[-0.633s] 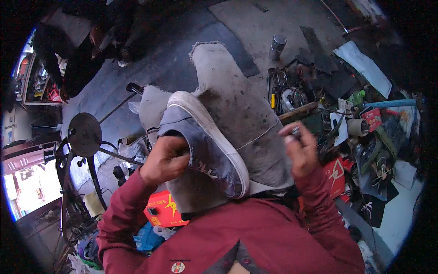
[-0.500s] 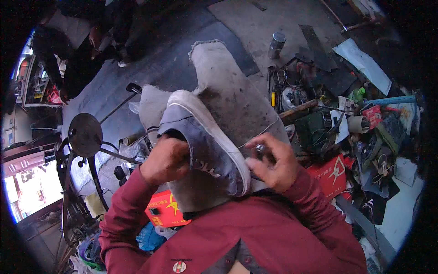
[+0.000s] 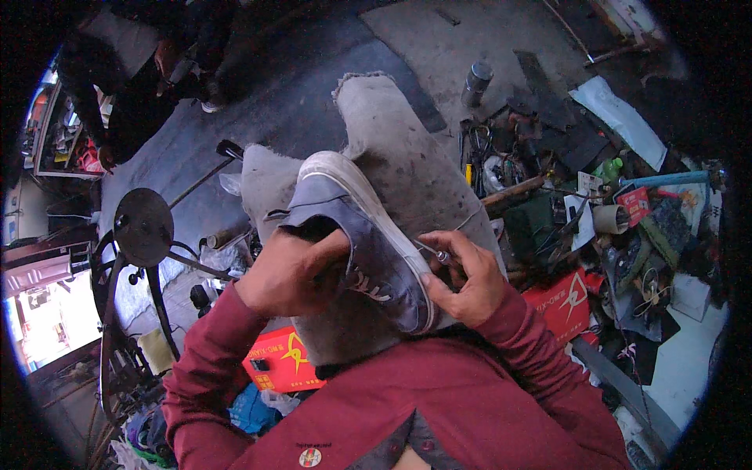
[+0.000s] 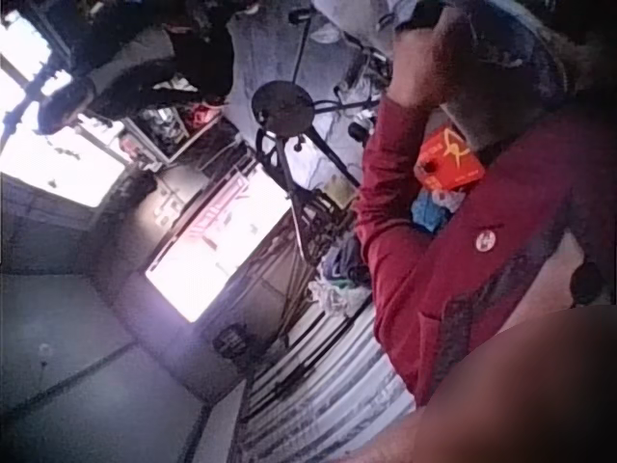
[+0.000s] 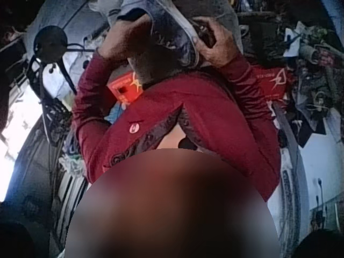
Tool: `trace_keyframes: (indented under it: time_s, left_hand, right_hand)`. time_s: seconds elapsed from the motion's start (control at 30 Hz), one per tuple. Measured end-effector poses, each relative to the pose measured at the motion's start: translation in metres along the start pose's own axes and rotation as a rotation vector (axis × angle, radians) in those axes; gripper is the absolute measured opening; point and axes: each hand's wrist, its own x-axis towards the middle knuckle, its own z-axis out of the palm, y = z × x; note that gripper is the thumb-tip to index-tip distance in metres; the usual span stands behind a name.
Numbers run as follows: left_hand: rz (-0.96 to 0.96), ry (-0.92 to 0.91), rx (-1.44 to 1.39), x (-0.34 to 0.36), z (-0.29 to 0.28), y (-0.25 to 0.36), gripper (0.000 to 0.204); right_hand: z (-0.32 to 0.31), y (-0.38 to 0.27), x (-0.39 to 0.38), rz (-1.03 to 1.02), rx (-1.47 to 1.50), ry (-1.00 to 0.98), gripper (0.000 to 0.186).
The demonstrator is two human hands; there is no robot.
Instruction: The person stitches the upper of a gray sneaker using a needle and thread. They repeatedly insert the needle through the shoe material, pull the thread, and tighten the stitches while holding the shoe steady on their lap.
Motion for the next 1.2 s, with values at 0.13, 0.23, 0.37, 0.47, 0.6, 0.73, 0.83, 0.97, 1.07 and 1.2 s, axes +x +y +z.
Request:
trace_keyframes:
  time_s: [0.13, 0.23, 0.37, 0.47, 0.6, 0.73, 0.83, 0.97, 1.07, 1.2]
  left_hand:
    - [-0.062, -0.056, 0.035, -0.007, 0.005, -0.005, 0.02]
    - [-0.077, -0.092, 0.078, -0.007, 0.009, -0.007, 0.019]
    - [0.002, -0.015, 0.097, -0.002, 0.007, -0.004, 0.021]
    - [-0.063, -0.089, 0.112, -0.004, 0.001, 0.002, 0.026]
    - [-0.08, -0.01, 0.216, -0.013, -0.004, 0.005, 0.029]
    - [-0.147, 0.187, 0.209, -0.035, -0.011, 0.0, 0.025]
    - [-0.325, 0.325, 0.116, -0.055, -0.024, -0.004, 0.017]
    - [-0.329, 0.244, 0.369, -0.067, -0.034, 0.003, 0.022]
    - [-0.203, 0.341, 0.425, -0.056, -0.029, 0.019, 0.025]
    - [-0.103, 0.284, 0.084, -0.021, -0.017, 0.034, 0.027]
  right_hand:
    - [-0.002, -0.003, 0.001, -0.071, -0.066, 0.036, 0.047]
    - [0.002, -0.003, 0.009, -0.24, -0.145, 0.152, 0.043]
    - [0.006, 0.001, 0.02, -0.338, -0.205, 0.139, 0.033]
    - [0.005, 0.004, 0.019, -0.225, -0.152, 0.043, 0.023]
    - [0.005, 0.008, 0.016, -0.163, -0.186, 0.034, 0.017]
    - [0.006, 0.01, 0.018, -0.211, -0.196, 0.073, 0.014]
    - [0.007, 0.011, 0.017, -0.164, -0.188, 0.051, 0.013]
    - [0.006, 0.011, 0.016, -0.142, -0.171, 0.052, 0.013]
    - [0.004, 0.01, 0.017, -0.146, -0.151, 0.039, 0.013]
    - [0.001, 0.008, 0.017, -0.148, -0.174, 0.011, 0.014]
